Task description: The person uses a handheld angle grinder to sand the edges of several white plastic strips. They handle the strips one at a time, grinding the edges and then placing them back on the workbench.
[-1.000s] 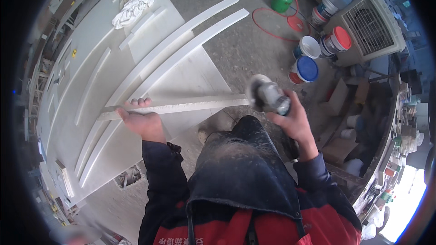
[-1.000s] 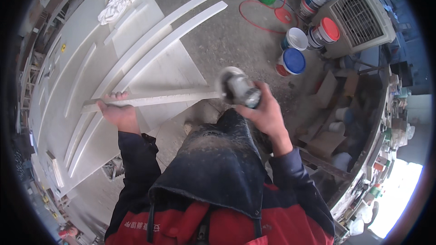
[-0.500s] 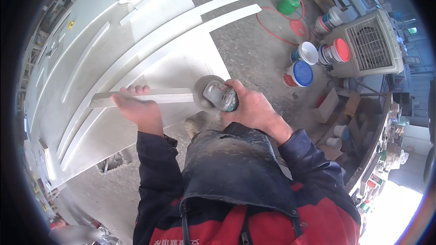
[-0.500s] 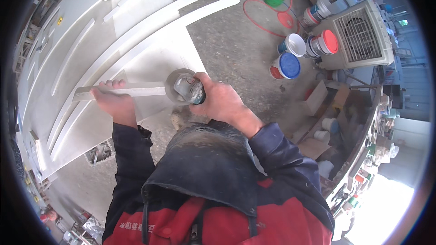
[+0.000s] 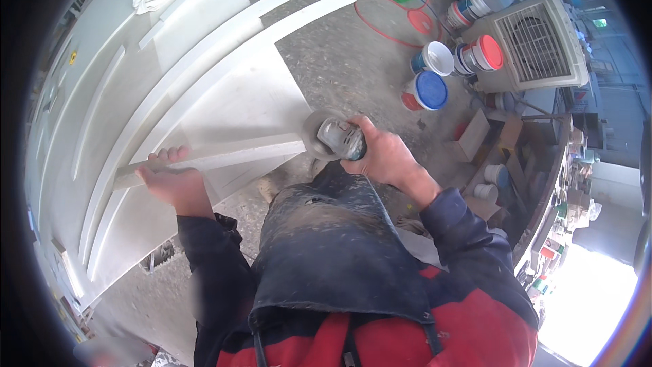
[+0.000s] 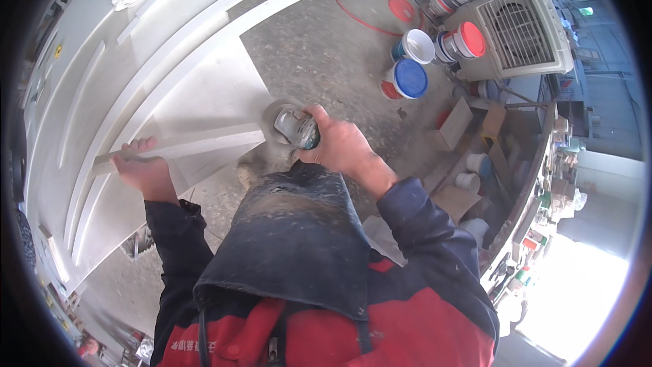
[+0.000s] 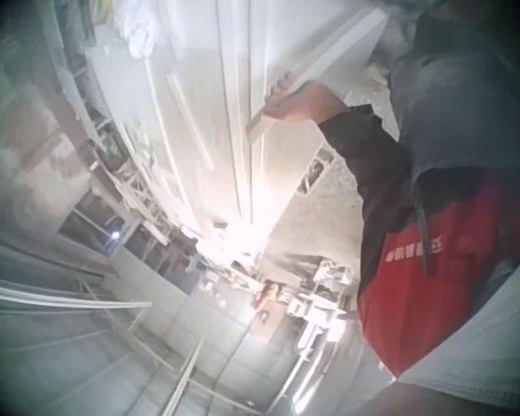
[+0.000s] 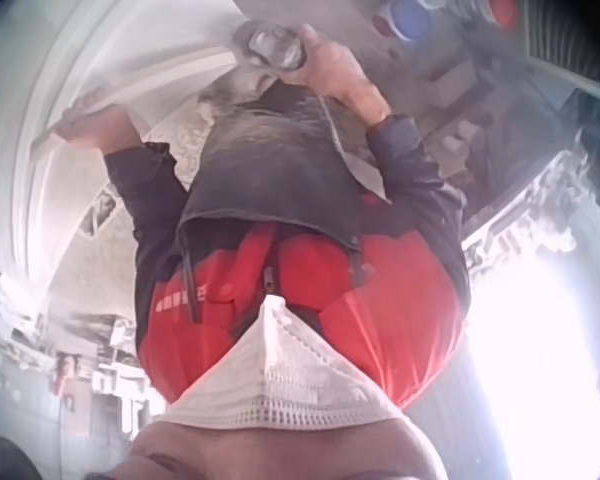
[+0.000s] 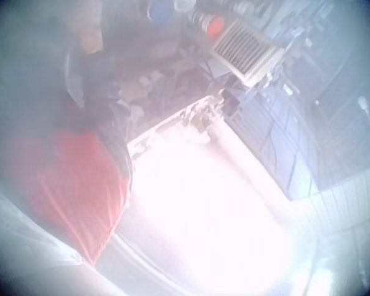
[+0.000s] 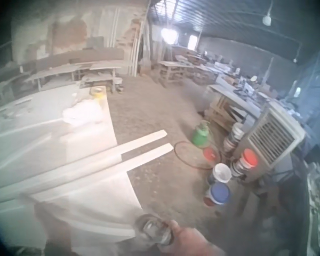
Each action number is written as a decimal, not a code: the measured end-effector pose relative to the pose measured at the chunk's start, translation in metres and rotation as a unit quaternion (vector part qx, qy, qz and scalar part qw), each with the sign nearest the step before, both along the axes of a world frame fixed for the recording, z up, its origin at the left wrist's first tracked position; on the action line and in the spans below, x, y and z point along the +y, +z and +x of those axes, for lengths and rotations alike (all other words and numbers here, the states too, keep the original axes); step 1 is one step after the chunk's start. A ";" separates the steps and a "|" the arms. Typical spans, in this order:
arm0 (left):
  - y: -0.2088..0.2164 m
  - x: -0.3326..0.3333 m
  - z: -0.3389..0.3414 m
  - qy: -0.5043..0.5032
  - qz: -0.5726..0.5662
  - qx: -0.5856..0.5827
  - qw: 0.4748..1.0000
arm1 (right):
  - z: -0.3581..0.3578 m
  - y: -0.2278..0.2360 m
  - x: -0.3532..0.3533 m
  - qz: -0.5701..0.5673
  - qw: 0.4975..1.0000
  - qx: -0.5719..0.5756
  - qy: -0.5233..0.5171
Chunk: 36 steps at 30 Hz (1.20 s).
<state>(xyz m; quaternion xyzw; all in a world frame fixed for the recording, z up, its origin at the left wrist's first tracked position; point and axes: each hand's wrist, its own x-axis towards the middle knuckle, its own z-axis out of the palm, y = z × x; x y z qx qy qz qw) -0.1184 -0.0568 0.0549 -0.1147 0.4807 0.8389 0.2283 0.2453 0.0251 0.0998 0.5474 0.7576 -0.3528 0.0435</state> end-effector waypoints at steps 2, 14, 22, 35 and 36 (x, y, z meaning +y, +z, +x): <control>-0.002 0.003 0.001 0.012 -0.023 0.006 1.000 | 0.008 -0.002 0.003 0.002 1.000 -0.009 -0.008; -0.026 -0.005 -0.021 -0.015 -0.033 0.008 0.999 | 0.045 -0.022 0.016 0.018 0.997 -0.013 -0.071; -0.032 -0.003 -0.024 0.018 -0.049 0.004 0.999 | 0.057 -0.025 0.023 0.029 0.991 0.044 -0.126; -0.043 -0.001 -0.028 0.022 -0.066 -0.008 0.998 | 0.075 -0.068 0.041 -0.077 0.966 0.171 -0.179; -0.050 0.000 -0.032 0.018 -0.061 -0.016 0.998 | 0.080 -0.076 0.045 -0.100 0.949 0.221 -0.200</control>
